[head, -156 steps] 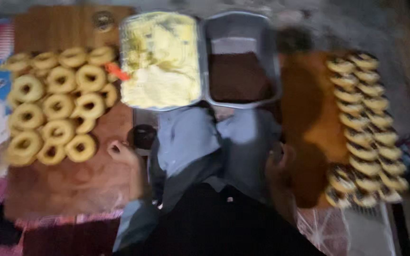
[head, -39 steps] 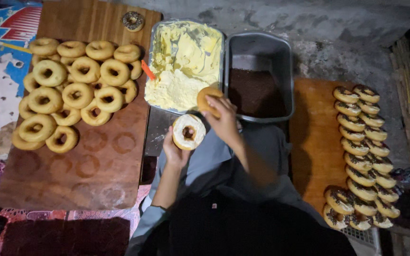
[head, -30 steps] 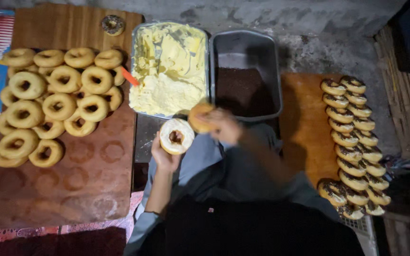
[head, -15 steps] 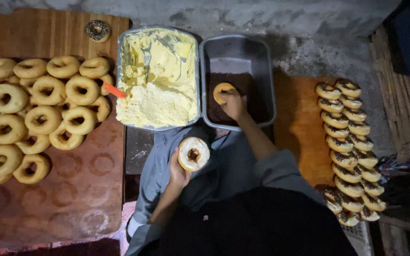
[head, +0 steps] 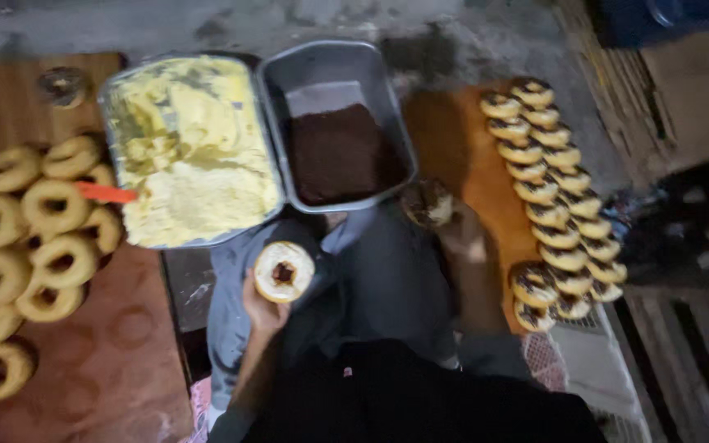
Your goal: The person repeatedly picks up plain donuts, dips them into a yellow cream, then into a dark crumb topping, and places them on a wooden board. The process is performed one at a time in a consistent sequence.
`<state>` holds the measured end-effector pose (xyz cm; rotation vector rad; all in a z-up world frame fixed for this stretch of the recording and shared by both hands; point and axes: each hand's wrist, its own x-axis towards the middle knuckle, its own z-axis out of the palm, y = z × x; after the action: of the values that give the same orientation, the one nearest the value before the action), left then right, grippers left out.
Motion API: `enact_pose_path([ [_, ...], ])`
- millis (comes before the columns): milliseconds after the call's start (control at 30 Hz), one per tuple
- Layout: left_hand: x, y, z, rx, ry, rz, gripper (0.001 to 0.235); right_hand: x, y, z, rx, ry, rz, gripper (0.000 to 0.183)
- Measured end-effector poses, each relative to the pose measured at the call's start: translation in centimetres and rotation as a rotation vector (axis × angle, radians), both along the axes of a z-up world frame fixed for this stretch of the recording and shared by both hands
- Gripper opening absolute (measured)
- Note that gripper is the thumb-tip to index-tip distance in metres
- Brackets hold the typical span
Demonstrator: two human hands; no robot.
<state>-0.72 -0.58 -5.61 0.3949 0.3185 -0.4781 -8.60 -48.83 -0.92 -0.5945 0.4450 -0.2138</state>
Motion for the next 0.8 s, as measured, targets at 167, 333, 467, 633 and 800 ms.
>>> enact_pose_path([
  [167,0.7,1.3,1.5,0.079,0.039,-0.068,0.065,-13.3,-5.3,2.4,-0.334,0.128,-0.349,0.031],
  [333,0.5,0.2,5.5,0.077,-0.019,0.001,0.069,-17.6,-8.5,3.9,-0.542,0.41,-0.594,0.03],
  [467,0.1,-0.2,8.8,0.041,-0.043,-0.023,0.067,-20.5,-9.5,4.3,-1.458,1.099,-0.423,0.02],
  [633,-1.1,-1.7,8.9,-0.077,-0.009,-0.201,0.06,-17.5,-6.6,5.5,-1.712,0.991,-0.07,0.031],
  [800,-2.8,-7.3,6.4,0.188,-0.213,-0.406,0.049,-6.2,6.7,5.1,-0.721,0.203,0.364,0.047],
])
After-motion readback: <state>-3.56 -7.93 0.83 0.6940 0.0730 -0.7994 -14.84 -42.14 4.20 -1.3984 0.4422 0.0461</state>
